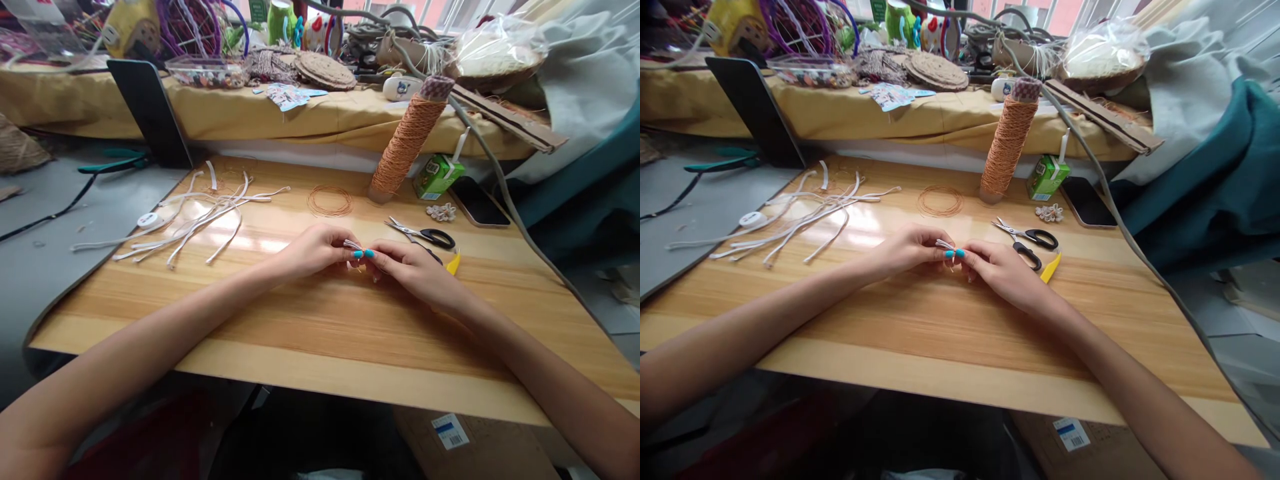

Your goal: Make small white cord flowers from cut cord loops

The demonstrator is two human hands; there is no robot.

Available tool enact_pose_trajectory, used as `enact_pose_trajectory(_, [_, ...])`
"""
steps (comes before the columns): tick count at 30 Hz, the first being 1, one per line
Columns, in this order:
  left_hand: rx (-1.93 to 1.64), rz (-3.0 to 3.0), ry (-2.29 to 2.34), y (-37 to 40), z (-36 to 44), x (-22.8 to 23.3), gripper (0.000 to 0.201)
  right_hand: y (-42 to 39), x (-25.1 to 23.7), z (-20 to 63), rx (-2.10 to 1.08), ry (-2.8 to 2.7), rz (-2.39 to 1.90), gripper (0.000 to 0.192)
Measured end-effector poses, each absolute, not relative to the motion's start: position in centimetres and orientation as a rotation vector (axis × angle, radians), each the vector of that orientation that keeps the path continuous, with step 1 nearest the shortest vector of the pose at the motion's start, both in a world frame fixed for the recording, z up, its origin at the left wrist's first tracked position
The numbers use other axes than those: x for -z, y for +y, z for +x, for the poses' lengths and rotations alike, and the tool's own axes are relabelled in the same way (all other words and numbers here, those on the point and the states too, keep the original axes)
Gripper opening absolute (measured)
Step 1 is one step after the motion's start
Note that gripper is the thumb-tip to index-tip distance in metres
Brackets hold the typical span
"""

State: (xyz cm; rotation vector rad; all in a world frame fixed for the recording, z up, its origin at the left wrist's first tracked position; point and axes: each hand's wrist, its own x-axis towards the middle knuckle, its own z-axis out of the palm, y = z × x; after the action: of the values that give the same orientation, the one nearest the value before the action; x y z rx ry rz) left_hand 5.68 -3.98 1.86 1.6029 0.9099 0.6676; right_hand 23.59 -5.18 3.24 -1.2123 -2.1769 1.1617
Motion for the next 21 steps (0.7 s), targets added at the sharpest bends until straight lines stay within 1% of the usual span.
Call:
enact_pose_trajectory(2, [-0.635, 1.518, 0.932, -4.1, 5.7, -2.1, 0.010, -5.3, -3.2, 23.6, -1.171, -2.160, -1.220, 0.029])
enact_pose_trajectory(5, [-0.601, 1.426, 0.959, -4.2, 5.8, -2.4, 0.009, -5.3, -3.2, 23.7, -1.285, -2.101, -1.210, 0.028])
enact_pose_trajectory(9, [-0.614, 1.422, 0.950, -4.2, 5.7, -2.2, 0.012, -5.2, -3.5, 23.9, -1.482, -2.010, -1.258, 0.025])
enact_pose_trajectory(11, [-0.629, 1.450, 0.928, -4.1, 5.7, -2.0, 0.013, -5.2, -3.7, 23.8, -1.494, -2.029, -1.299, 0.025])
enact_pose_trajectory(13, [-0.636, 1.475, 0.911, -4.0, 5.6, -1.8, 0.012, -5.4, -3.7, 23.7, -1.354, -2.118, -1.321, 0.025])
enact_pose_trajectory(17, [-0.645, 1.504, 0.893, -4.1, 5.7, -1.7, 0.011, -5.9, -3.6, 23.3, -0.933, -2.261, -1.259, 0.024])
enact_pose_trajectory(19, [-0.653, 1.516, 0.889, -4.2, 5.8, -1.7, 0.010, -6.1, -3.4, 23.2, -0.864, -2.279, -1.236, 0.025])
enact_pose_trajectory(21, [-0.650, 1.533, 0.884, -4.3, 5.9, -1.6, 0.009, -6.3, -3.2, 23.1, -0.864, -2.278, -1.224, 0.026])
